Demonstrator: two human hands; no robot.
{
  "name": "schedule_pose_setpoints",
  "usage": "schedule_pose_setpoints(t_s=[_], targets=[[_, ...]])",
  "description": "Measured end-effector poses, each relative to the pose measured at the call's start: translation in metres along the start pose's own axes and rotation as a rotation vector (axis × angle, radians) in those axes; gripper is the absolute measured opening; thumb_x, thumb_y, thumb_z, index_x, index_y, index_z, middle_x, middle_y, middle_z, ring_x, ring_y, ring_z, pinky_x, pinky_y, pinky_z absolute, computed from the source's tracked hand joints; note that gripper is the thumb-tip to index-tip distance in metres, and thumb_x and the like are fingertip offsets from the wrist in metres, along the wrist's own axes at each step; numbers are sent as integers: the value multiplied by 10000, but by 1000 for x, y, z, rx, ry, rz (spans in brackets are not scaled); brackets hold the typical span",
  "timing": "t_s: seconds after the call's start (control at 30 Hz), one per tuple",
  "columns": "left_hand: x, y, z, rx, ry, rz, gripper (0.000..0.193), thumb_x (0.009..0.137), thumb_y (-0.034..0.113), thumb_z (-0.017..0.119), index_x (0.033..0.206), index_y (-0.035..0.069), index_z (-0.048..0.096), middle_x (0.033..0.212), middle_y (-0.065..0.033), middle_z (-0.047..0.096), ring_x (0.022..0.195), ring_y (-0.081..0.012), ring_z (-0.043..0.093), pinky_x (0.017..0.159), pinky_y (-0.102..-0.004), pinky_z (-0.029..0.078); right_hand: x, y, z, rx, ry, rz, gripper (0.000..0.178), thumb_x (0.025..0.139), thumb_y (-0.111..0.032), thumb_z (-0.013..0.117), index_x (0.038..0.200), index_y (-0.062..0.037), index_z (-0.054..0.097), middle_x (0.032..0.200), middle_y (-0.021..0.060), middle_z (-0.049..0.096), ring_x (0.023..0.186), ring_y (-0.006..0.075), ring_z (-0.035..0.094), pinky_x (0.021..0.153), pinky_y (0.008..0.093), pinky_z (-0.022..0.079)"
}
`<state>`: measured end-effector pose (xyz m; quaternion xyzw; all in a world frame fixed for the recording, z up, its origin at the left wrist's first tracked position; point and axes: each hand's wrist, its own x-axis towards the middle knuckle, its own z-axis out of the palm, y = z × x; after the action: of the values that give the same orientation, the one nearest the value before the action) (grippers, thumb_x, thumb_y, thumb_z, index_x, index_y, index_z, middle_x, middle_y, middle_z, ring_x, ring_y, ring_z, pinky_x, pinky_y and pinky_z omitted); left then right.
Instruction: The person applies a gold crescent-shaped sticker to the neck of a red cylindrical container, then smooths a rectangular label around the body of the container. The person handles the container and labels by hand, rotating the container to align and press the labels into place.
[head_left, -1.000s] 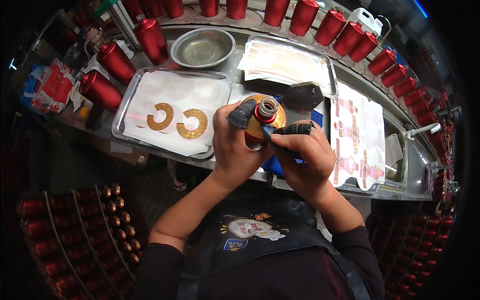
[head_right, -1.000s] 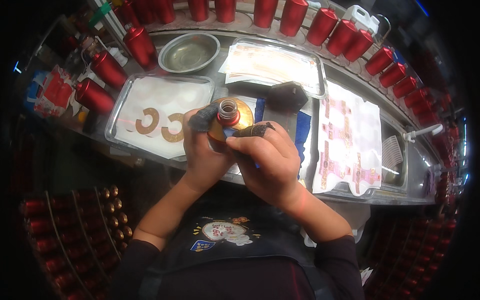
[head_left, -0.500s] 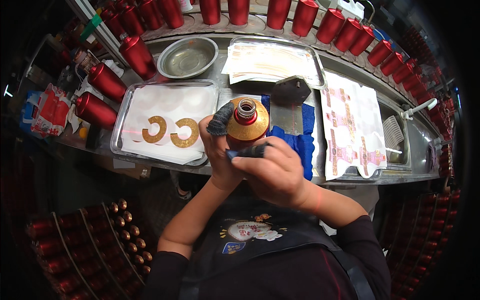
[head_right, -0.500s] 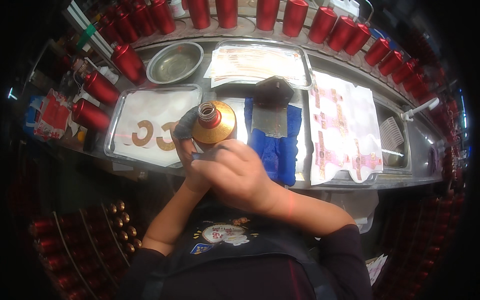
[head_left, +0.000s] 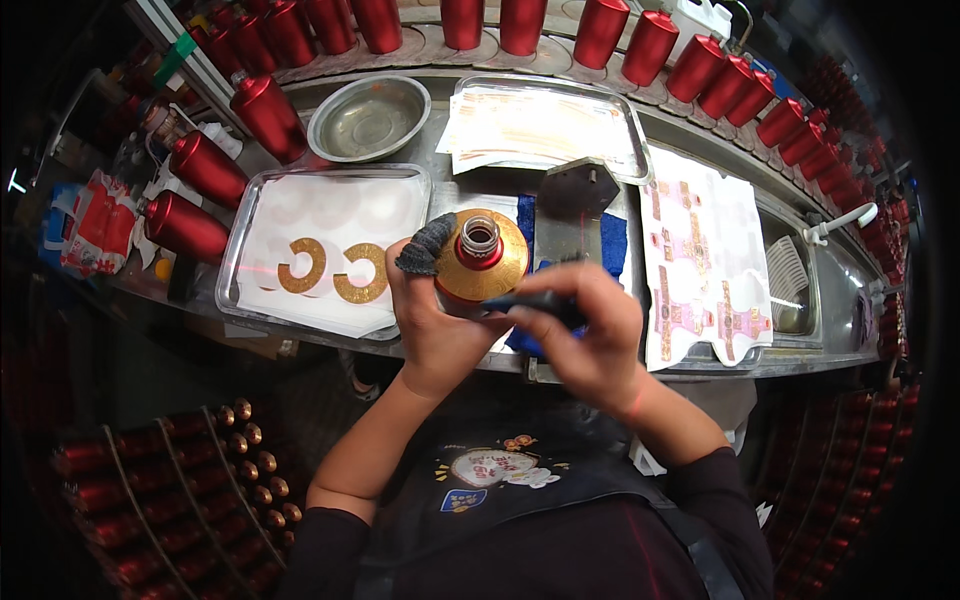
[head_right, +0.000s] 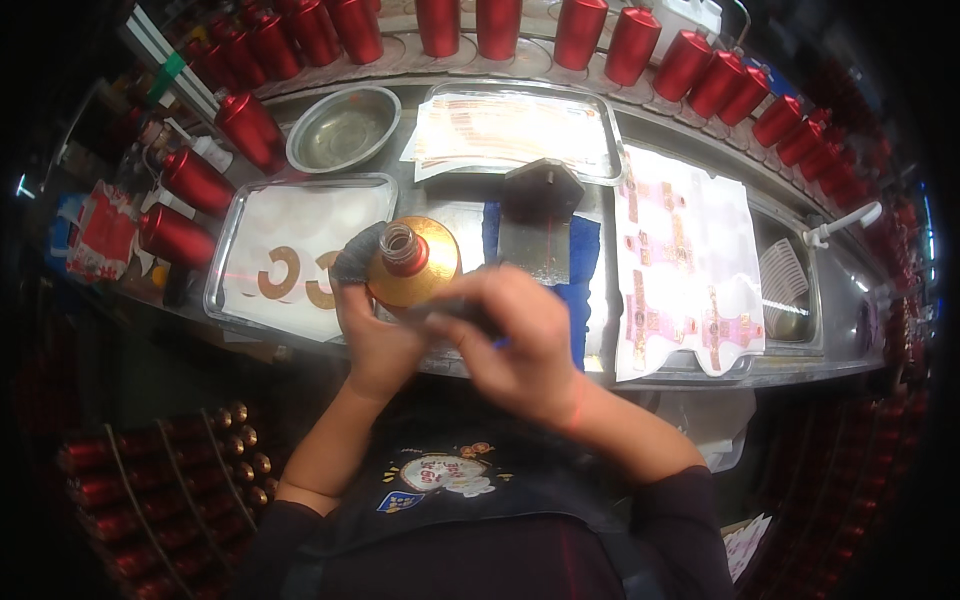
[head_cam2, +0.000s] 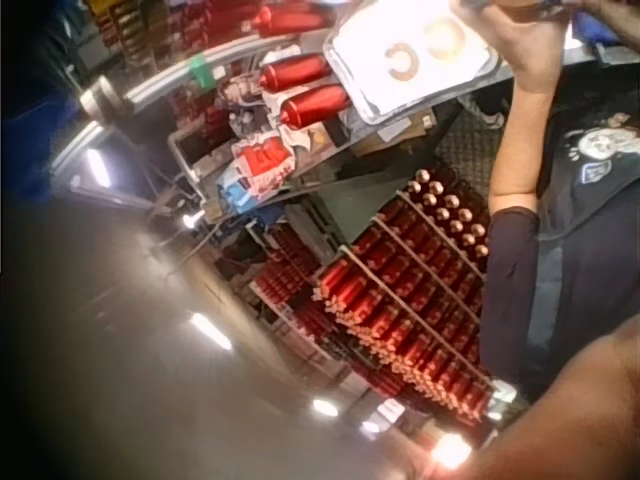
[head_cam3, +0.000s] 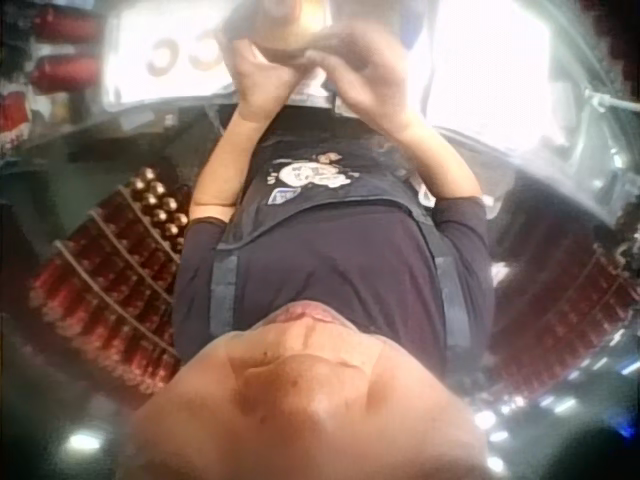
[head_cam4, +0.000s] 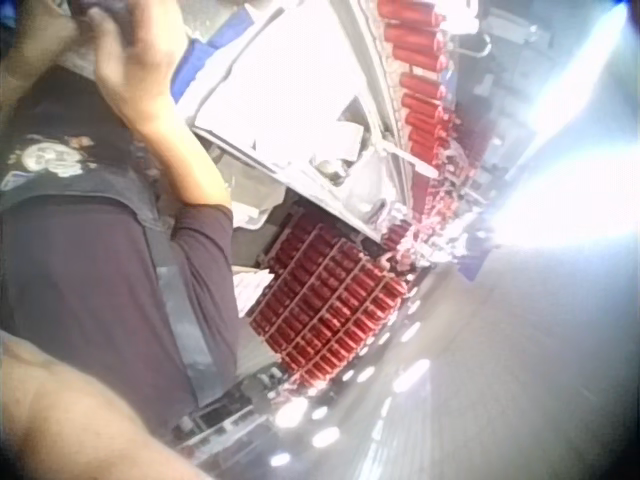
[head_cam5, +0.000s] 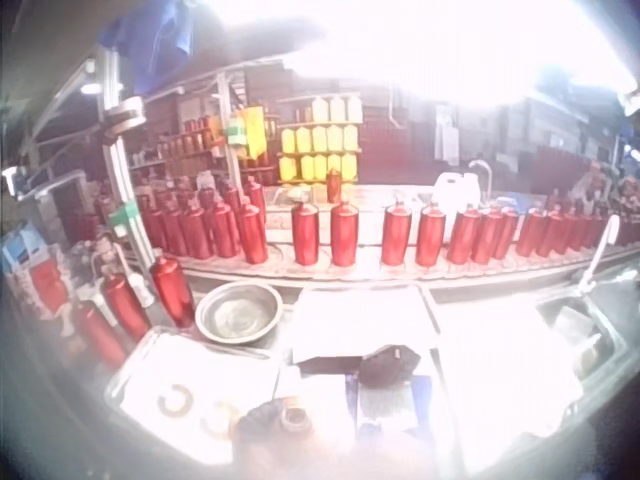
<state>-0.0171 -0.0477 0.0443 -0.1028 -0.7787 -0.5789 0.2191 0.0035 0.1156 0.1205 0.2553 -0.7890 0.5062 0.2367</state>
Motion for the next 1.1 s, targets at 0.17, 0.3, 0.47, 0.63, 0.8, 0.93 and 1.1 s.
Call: schedule_pose_setpoints(t_s=[0.17,0.3,0.47,0.63,0.8,0.93,1.1], targets=[[9,-1,-19,-34,-165,18,844,553,210,957,1274,63,544,1194,-135,515,1109,-317,558,957,-409,478,19,39,-9,188,-3,453,225,891,-139,754,1045,-12,650,931,24,643,855,77,591,788,229,486],[23,-2,-35,-137,-353,5,841,558,207,953,1292,71,565,1230,-122,543,1166,-296,564,993,-384,465,36,53,-10,154,-88,389,201,845,-110,752,994,-1,672,845,41,657,801,91,606,738,242,493],[47,0,-56,-277,-626,-123,981,569,206,960,1409,71,472,1336,-105,528,1231,-267,540,1061,-377,432,66,48,-7,118,-197,437,239,854,-161,774,997,3,675,872,22,650,827,84,593,763,232,485],[34,4,-53,-249,-518,-66,1260,560,246,991,1533,48,216,1398,-115,491,1302,-253,488,1136,-408,360,72,45,-10,259,-303,407,231,838,-139,796,994,-10,686,911,11,662,895,77,605,812,223,474],[29,-4,-49,-282,-567,-119,1040,630,196,950,1421,28,295,1390,-158,512,1323,-279,506,1149,-408,355,97,62,-1,263,-420,440,225,828,-107,801,992,0,690,900,15,674,849,81,618,792,230,496],[29,-6,-48,-339,-529,-97,1032,651,180,936,1423,12,272,1412,-170,505,1342,-287,497,1155,-405,350,128,66,9,470,-736,366,215,813,-57,793,998,-1,699,899,24,683,853,83,627,787,240,505],[27,-7,-50,-268,-627,-107,1020,661,180,932,1435,-3,295,1417,-177,487,1347,-280,480,1138,-395,366,144,60,22,216,-816,416,220,785,-75,799,971,-5,706,906,14,686,859,88,613,781,245,494]])
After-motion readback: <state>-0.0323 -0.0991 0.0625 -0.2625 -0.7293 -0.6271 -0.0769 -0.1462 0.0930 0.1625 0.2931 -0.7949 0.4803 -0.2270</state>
